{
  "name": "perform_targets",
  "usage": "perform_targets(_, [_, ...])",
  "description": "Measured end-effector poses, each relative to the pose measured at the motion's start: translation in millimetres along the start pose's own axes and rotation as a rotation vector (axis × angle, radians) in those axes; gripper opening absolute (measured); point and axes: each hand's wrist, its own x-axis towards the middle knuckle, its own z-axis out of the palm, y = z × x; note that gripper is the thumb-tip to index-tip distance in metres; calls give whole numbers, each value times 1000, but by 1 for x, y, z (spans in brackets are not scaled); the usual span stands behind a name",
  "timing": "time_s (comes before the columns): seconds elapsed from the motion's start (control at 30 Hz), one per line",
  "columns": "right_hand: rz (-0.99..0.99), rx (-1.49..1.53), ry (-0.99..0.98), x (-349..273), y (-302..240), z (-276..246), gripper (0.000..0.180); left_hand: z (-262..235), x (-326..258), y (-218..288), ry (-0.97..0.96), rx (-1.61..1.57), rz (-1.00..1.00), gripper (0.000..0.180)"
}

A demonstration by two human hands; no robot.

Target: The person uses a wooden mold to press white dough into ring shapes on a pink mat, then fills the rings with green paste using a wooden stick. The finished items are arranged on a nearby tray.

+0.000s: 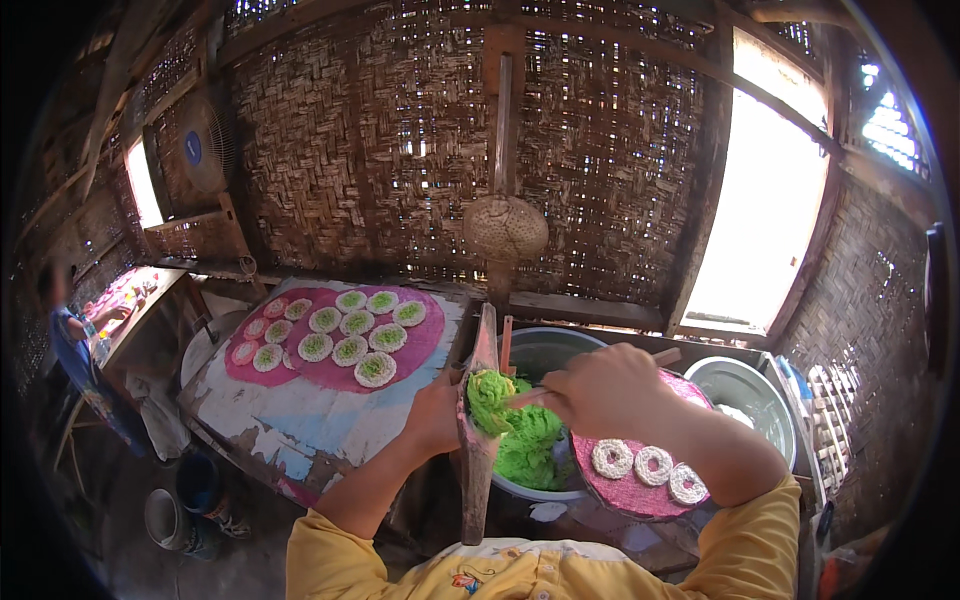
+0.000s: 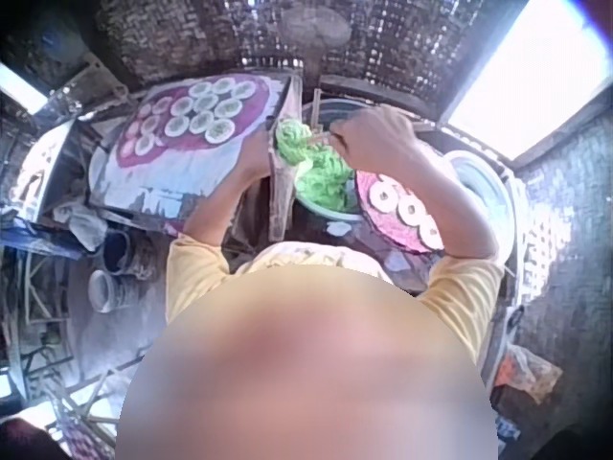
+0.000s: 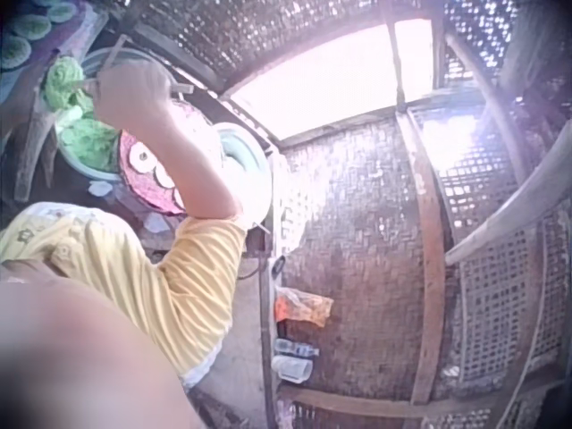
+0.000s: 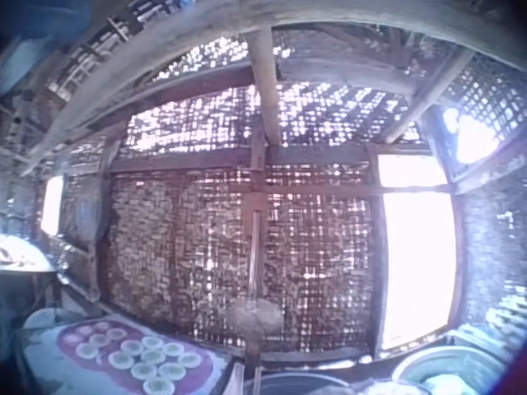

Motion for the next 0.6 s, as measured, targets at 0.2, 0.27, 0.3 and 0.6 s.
perform_targets(0.2, [-459, -270, 678, 17, -10, 35, 18, 5, 3, -27, -43, -28, -23, 69])
perform_targets(0.27, [-553, -516, 877, 22, -10, 42, 13, 7, 5, -39, -103, -228, -50, 66])
perform_targets(0.3, [-582, -562, 923, 23, -9, 43, 13, 9, 6, -45, -123, -187, -32, 64])
perform_targets(0.6, [-60, -67, 1132, -18, 36, 29, 16, -8, 8, -95, 69, -134, 64, 61])
